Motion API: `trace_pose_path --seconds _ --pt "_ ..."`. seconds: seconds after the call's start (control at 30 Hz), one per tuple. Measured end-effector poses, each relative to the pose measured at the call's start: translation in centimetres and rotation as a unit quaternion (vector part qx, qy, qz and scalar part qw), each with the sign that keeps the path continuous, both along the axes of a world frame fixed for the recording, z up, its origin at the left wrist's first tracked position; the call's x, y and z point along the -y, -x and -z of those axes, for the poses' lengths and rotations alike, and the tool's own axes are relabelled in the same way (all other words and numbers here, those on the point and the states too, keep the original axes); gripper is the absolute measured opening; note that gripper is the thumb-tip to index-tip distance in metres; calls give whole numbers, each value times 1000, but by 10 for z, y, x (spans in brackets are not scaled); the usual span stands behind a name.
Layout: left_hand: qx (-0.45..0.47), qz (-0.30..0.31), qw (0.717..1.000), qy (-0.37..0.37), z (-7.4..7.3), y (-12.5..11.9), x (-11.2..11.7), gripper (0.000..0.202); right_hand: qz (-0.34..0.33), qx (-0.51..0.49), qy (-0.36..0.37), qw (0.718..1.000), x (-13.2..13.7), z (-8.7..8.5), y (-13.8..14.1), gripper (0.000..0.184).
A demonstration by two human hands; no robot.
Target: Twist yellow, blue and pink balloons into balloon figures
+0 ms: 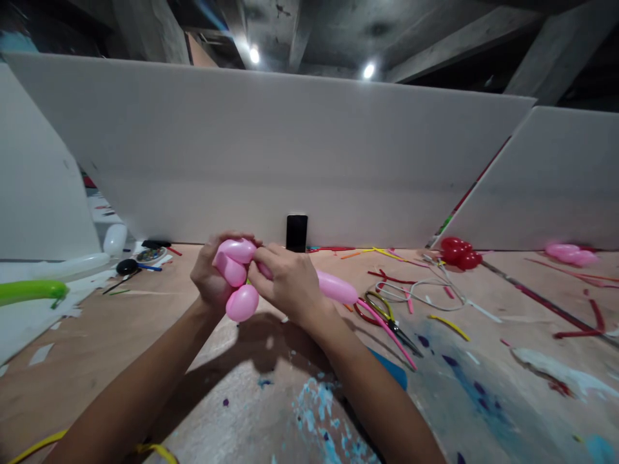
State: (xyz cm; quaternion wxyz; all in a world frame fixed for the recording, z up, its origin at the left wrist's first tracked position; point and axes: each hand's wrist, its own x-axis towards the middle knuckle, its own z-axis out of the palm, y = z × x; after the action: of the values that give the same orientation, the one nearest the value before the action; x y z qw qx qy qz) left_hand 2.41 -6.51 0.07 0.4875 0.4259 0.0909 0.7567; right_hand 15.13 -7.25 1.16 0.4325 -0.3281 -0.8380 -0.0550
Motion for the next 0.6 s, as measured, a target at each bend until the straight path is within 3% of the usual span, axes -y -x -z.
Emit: trace_pose_path --seconds 0.2,0.4,0.5,0.6 --pt "-36 -32 999 -1 -6 8 -1 32 -44 49 47 997 5 -4 0 20" --pt "-53 -81 995 7 -10 17 -8 34 -84 -11 135 987 3 -1 8 24" --pt "-45 -96 994 5 -11 17 -9 33 -123 -47 213 968 -3 1 10 27" --pt "-51 -77 996 -10 -13 19 -10 30 -154 -13 293 944 -8 -1 5 35"
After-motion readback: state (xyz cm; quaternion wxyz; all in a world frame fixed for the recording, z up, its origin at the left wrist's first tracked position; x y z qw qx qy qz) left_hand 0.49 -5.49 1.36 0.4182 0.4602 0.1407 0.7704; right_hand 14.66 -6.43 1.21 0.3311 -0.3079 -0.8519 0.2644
